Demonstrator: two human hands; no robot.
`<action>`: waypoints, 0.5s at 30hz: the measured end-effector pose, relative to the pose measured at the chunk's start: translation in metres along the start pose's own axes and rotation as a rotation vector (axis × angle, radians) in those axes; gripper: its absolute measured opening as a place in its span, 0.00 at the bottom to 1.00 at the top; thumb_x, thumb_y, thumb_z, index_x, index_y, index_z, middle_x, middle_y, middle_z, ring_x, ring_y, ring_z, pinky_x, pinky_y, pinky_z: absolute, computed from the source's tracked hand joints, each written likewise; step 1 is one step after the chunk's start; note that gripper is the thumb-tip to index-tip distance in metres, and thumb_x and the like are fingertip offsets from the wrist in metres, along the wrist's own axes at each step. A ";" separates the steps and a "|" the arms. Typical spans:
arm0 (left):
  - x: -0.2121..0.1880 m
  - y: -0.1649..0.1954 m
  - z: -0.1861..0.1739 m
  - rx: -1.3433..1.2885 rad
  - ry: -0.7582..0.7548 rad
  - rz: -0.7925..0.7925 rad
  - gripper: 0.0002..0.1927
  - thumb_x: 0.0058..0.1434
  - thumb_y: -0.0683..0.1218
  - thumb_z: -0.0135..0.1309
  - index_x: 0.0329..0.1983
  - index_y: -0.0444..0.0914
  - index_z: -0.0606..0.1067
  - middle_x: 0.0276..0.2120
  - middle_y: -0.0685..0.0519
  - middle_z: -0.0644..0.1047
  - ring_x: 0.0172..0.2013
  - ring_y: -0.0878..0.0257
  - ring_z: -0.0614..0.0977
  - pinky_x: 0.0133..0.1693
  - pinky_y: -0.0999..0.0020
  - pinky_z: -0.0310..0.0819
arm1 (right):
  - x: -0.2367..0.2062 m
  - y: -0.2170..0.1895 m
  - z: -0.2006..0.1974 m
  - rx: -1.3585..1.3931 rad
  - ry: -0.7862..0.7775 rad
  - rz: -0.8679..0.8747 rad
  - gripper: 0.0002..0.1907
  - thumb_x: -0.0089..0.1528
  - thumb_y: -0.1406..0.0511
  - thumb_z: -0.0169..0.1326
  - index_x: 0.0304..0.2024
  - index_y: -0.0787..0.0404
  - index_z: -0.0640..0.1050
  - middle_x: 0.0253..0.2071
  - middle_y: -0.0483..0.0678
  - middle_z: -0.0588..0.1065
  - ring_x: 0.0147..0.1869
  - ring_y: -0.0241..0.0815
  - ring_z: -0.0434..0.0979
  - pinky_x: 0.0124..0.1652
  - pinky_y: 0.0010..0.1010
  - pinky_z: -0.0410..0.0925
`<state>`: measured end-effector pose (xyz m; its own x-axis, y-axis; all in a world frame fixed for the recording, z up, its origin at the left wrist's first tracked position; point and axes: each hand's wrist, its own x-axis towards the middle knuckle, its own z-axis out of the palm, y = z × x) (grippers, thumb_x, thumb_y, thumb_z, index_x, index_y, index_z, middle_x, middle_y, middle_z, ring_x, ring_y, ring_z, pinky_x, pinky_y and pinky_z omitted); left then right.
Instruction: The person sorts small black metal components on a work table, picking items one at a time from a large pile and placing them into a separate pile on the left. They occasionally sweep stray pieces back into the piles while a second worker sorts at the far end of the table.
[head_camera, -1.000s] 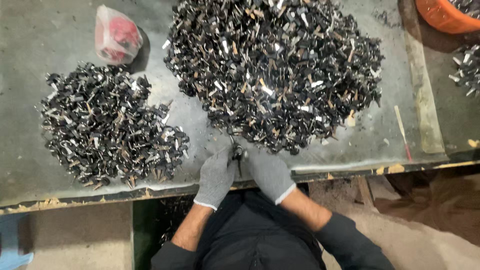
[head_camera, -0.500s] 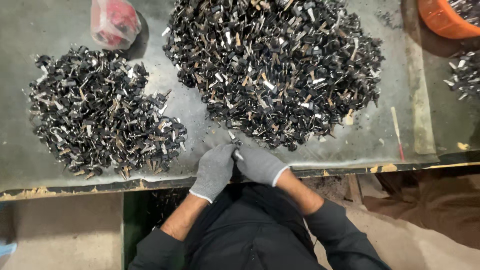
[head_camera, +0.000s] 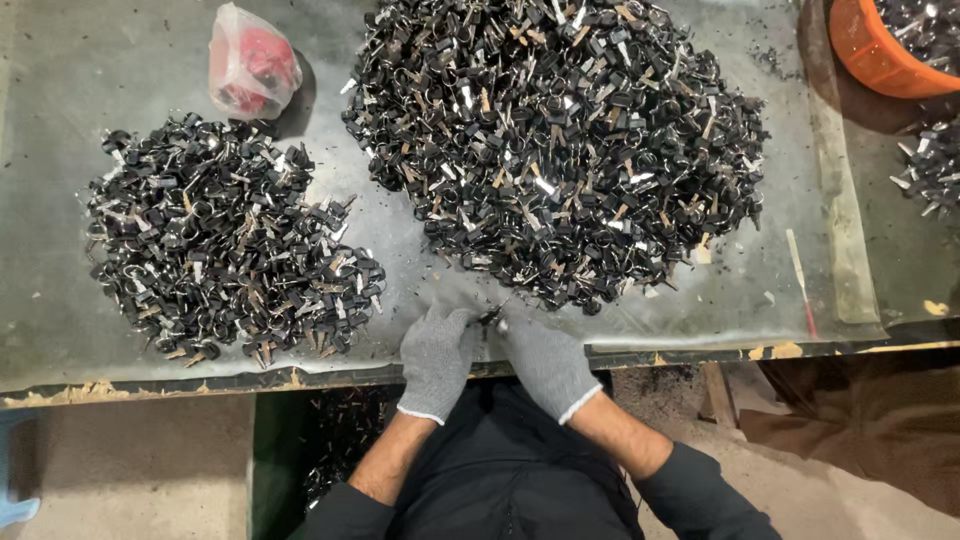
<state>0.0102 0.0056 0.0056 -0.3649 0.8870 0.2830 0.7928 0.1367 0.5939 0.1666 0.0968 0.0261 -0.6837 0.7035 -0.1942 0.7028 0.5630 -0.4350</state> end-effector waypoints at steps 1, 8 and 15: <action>0.001 0.002 -0.001 -0.021 0.010 0.006 0.13 0.57 0.42 0.59 0.47 0.43 0.81 0.36 0.49 0.81 0.35 0.51 0.83 0.38 0.55 0.76 | -0.001 0.001 0.003 -0.046 -0.006 -0.041 0.12 0.66 0.64 0.52 0.49 0.63 0.72 0.36 0.56 0.79 0.36 0.54 0.84 0.31 0.43 0.76; 0.006 0.002 -0.001 -0.177 -0.052 0.056 0.21 0.53 0.35 0.52 0.51 0.38 0.79 0.38 0.47 0.81 0.38 0.48 0.83 0.41 0.55 0.77 | 0.002 -0.006 0.025 -0.139 0.054 -0.129 0.09 0.61 0.67 0.52 0.43 0.63 0.74 0.37 0.57 0.78 0.35 0.54 0.83 0.29 0.42 0.75; 0.005 0.000 -0.004 -0.161 -0.115 0.013 0.22 0.55 0.35 0.52 0.54 0.37 0.78 0.38 0.45 0.80 0.38 0.46 0.83 0.40 0.54 0.77 | 0.026 0.006 0.009 0.081 -0.129 -0.251 0.14 0.65 0.58 0.54 0.42 0.63 0.75 0.38 0.61 0.80 0.39 0.62 0.81 0.37 0.50 0.73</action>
<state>0.0065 0.0086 0.0099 -0.2893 0.9341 0.2090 0.7052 0.0604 0.7064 0.1509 0.1148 0.0108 -0.8571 0.4826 -0.1800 0.4943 0.6721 -0.5514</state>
